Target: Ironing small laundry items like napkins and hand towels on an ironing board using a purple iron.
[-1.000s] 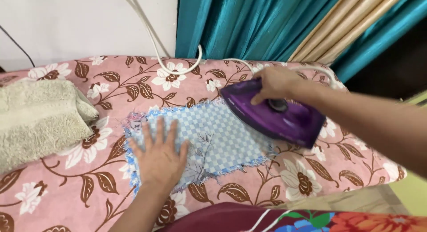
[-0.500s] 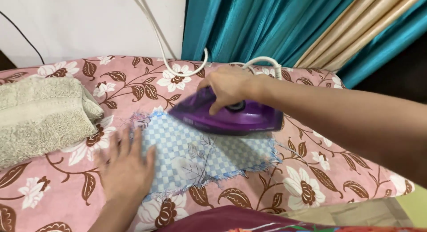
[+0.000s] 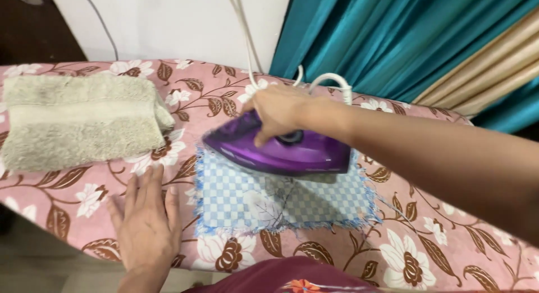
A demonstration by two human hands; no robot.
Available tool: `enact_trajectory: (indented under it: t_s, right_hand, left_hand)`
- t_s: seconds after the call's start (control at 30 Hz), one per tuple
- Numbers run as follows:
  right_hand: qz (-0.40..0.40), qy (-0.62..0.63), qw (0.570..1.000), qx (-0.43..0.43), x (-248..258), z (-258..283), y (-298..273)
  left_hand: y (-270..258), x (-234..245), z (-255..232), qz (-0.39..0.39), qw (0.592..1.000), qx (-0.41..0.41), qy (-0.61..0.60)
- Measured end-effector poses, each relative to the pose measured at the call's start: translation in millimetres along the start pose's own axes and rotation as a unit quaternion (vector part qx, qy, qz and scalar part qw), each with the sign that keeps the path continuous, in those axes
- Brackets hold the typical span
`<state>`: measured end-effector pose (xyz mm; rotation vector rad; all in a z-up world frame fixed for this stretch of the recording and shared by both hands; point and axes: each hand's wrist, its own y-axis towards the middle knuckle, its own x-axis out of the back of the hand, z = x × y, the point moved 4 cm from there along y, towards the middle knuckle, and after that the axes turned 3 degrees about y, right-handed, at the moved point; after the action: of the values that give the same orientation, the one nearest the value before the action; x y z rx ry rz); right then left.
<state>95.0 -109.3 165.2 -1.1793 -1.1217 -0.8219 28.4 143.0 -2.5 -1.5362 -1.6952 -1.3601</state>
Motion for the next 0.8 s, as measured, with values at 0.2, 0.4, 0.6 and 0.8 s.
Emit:
enact_trajectory:
  t_s: [0.2,0.4,0.6,0.8]
  right_hand:
    - [0.096,-0.005,0.986,0.134,-4.5,67.5,-52.4]
    - [0.049,0.021,0.994,0.098,-18.2,96.6,-42.3]
    - [0.086,0.054,0.995,0.015,-25.3,28.1,-96.5]
    - [0.032,0.089,0.952,-0.292,-33.6,-135.7,-127.2]
  left_hand:
    - [-1.0,24.6,1.4,-0.102,0.971,0.093,-0.194]
    - [-7.1,24.3,2.1,-0.156,0.959,0.038,-0.235]
    - [-0.4,19.0,0.0,-0.119,0.973,-0.001,-0.200]
    - [-5.9,22.5,-7.8,-0.112,0.981,0.007,-0.158]
